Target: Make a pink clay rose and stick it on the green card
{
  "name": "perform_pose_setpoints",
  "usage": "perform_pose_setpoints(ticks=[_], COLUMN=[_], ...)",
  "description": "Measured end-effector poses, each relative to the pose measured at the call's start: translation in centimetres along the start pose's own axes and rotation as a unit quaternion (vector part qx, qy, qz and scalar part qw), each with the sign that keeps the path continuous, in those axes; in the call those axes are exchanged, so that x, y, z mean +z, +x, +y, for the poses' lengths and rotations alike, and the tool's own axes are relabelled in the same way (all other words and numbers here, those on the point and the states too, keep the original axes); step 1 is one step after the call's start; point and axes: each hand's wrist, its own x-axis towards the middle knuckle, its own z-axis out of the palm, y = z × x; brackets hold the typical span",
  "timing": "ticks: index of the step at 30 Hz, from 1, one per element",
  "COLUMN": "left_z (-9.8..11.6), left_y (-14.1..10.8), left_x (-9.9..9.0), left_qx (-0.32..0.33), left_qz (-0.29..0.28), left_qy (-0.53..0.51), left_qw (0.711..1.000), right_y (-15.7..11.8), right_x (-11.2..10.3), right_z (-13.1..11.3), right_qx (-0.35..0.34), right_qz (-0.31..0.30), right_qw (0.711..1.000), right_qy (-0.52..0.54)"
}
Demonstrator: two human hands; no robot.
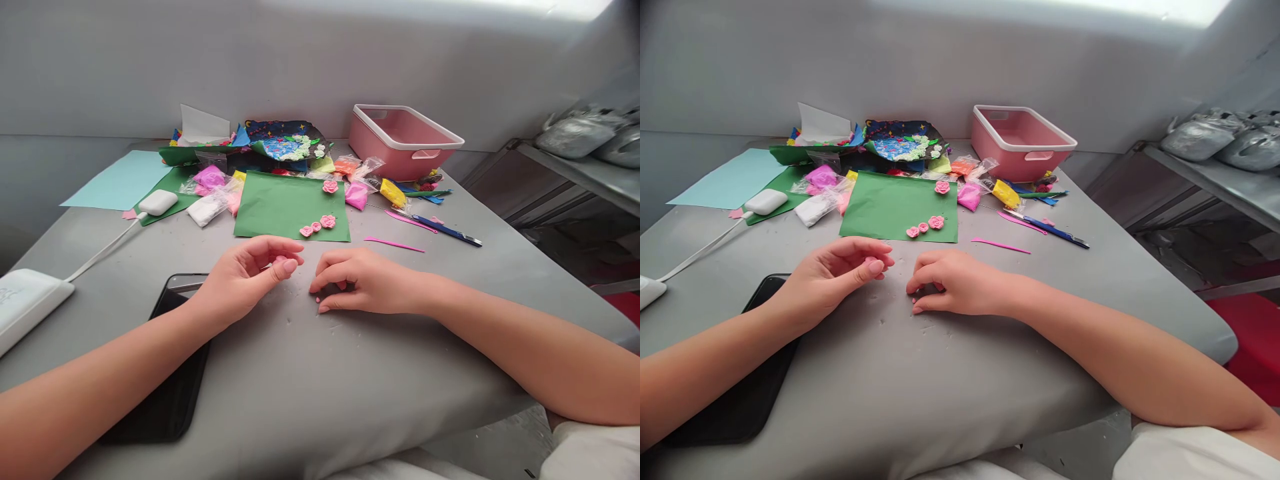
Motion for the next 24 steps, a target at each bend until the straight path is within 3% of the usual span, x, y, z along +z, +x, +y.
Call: perform_pose_setpoints(ticks=[7,11,15,19,24], left_z=[0.0,0.1,0.3,0.6,0.8], left_y=[0.1,0.3,0.2,-0.1,-0.2], left_x=[-0.2,-0.2,0.0,0.0,-0.2], left_qx=[-0.048,-0.074,-0.079,-0.09,-0.082], left_qz=[-0.04,-0.029,-0.02,-0.079,-0.136], left_qy=[-0.084,-0.122,-0.074,-0.017,-0.048], left_qw=[0.995,0.989,0.994,0.993,0.986], right_y=[-0.2,-0.2,-0.1,0.0,0.0], right_x=[0.4,0.5,0.5,0.6,1.0], right_z=[0.5,0.4,0.0,-0.4,-0.6], right_qx=[-0.05,-0.069,-0.135,-0.189,-0.189], right_qz=[0.022,0.024,0.108,0.22,0.255], right_qw=[0.998,0.996,0.985,0.957,0.948], right_qy=[-0.035,-0.042,-0.011,0.029,0.003])
